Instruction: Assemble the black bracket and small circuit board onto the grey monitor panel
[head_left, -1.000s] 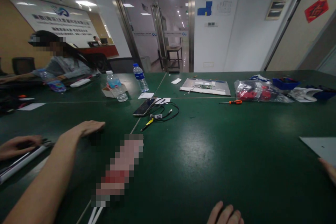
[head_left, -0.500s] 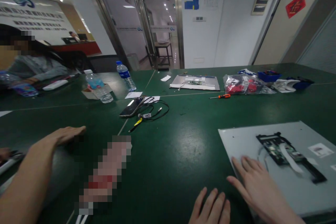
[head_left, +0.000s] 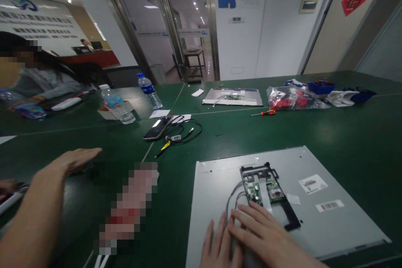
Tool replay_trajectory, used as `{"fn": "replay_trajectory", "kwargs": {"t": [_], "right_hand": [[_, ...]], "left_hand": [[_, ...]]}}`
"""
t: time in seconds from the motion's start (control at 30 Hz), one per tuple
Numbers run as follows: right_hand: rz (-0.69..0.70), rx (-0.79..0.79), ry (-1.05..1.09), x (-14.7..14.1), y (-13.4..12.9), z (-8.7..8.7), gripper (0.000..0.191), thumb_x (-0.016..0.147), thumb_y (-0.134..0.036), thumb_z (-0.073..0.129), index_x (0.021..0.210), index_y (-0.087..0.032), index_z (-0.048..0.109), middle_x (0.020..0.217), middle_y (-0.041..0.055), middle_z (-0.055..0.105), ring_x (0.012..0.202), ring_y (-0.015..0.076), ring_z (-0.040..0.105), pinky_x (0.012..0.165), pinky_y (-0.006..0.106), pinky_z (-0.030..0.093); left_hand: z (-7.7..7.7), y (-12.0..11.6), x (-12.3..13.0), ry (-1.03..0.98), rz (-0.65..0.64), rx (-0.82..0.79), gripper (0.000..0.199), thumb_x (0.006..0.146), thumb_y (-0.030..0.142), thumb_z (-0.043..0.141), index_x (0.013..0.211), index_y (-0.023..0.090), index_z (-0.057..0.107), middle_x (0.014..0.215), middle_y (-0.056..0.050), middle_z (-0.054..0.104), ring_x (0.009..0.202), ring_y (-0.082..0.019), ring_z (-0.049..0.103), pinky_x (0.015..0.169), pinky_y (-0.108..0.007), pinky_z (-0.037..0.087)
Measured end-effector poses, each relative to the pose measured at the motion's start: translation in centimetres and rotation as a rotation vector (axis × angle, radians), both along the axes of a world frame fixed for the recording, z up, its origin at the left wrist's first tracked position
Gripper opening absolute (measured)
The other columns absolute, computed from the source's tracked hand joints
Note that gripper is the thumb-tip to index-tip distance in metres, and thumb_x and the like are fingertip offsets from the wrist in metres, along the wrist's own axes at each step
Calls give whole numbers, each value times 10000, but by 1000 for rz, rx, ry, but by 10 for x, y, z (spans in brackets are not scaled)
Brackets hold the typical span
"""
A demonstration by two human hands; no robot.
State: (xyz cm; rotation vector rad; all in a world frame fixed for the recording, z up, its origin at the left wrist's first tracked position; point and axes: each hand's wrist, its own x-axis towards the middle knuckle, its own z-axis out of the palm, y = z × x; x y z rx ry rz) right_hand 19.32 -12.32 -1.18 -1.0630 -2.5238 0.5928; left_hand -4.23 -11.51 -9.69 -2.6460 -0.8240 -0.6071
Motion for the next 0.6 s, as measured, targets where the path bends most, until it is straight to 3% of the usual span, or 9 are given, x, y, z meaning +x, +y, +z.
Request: {"fn": "replay_trajectory", "kwargs": {"t": [0.07, 0.13, 0.23, 0.3, 0.43, 0.6], "right_hand": [[-119, 23, -7, 26, -8, -5, 692, 963, -529, 567, 1561, -268, 337, 1597, 73, 365, 1456, 311, 387, 1193, 502, 352], [-295, 48, -17, 57, -11, -11, 644, 982, -492, 535, 1559, -282, 341, 1607, 63, 351, 1463, 316, 374, 1188, 526, 359], [-587, 94, -39, 108, -6, -27, 556, 1020, -468, 438, 1534, -260, 403, 1569, 77, 426, 1447, 317, 404, 1173, 563, 376], [-700, 85, -59, 136, -1, -39, 548, 1023, -485, 411, 1504, -225, 458, 1528, 96, 485, 1413, 317, 456, 1167, 559, 392], [-707, 55, -136, 162, 2, -61, 591, 1010, -523, 430, 1499, -192, 463, 1507, 120, 507, 1386, 321, 490, 1157, 540, 413], [-641, 93, -212, 145, -3, -78, 596, 1010, -516, 447, 1521, -209, 428, 1563, 111, 430, 1428, 317, 435, 1177, 544, 381]], "left_hand": [[10, 4, -5, -2, 86, -36, 699, 958, 574, 519, 1519, 174, 407, 1419, -137, 588, 1352, -341, 497, 1158, -475, 365], [17, 7, -9, 7, 163, -84, 814, 938, 667, 483, 1557, 161, 328, 1460, -148, 549, 1342, -353, 505, 1139, -482, 372], [19, 10, -17, 35, 217, -118, 936, 918, 718, 471, 1597, 137, 194, 1473, -153, 537, 1282, -335, 565, 1094, -438, 412], [18, 11, -22, 42, 211, -131, 988, 908, 738, 471, 1605, 123, 139, 1465, -155, 546, 1249, -328, 595, 1058, -414, 443], [19, 11, -33, 19, 208, -213, 938, 931, 714, 449, 1612, 166, 110, 1475, -129, 542, 1254, -332, 599, 1057, -422, 456], [36, 8, -44, 53, 322, -289, 847, 928, 672, 487, 1582, 189, 251, 1445, -132, 572, 1246, -353, 609, 1029, -455, 487]]}}
